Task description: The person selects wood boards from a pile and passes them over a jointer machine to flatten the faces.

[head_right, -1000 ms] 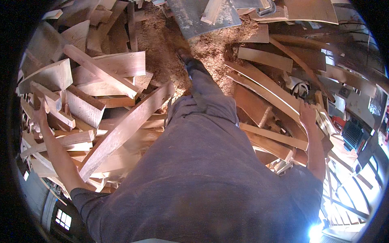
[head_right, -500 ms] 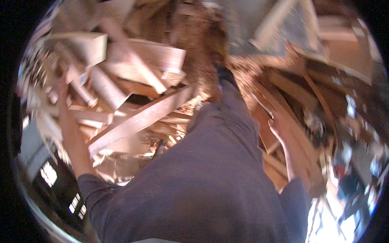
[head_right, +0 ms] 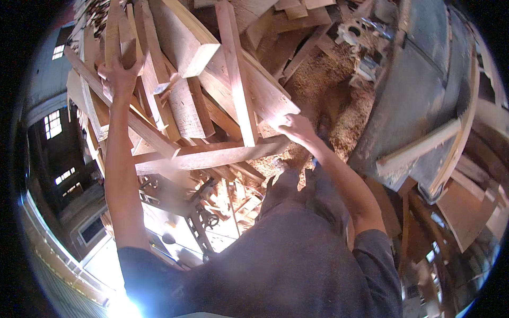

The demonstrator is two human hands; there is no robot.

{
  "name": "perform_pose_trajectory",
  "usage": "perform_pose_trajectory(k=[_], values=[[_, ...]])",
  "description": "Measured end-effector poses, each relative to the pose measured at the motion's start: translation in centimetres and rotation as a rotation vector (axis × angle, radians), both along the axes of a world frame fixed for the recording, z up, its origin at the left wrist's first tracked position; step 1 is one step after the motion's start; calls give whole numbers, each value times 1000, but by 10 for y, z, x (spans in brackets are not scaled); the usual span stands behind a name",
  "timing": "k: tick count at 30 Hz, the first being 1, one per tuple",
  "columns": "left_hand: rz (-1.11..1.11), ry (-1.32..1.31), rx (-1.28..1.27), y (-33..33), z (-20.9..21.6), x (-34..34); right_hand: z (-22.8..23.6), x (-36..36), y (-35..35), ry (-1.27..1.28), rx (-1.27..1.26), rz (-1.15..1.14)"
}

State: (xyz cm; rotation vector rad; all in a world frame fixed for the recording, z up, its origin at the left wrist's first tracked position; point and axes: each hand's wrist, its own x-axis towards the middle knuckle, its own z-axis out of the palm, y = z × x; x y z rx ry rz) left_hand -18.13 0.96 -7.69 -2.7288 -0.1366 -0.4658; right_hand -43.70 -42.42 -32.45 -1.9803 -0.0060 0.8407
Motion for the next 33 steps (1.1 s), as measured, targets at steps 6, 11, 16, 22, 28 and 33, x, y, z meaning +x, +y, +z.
perform_pose_trajectory(k=[6,11,16,22,28,33], values=[[180,98,-6,-59,27,-5,-47,94,127,84,298,-310],[158,94,-50,-62,26,-5,-29,148,174,-214,139,-517],[100,39,-126,-48,20,-9,-48,160,157,-27,126,-350],[247,110,-144,-65,30,-4,-81,168,88,249,364,-365],[121,50,-130,-47,21,-9,-80,172,-15,443,538,-309],[11,-33,-59,-38,13,-9,-62,161,-67,495,631,-348]])
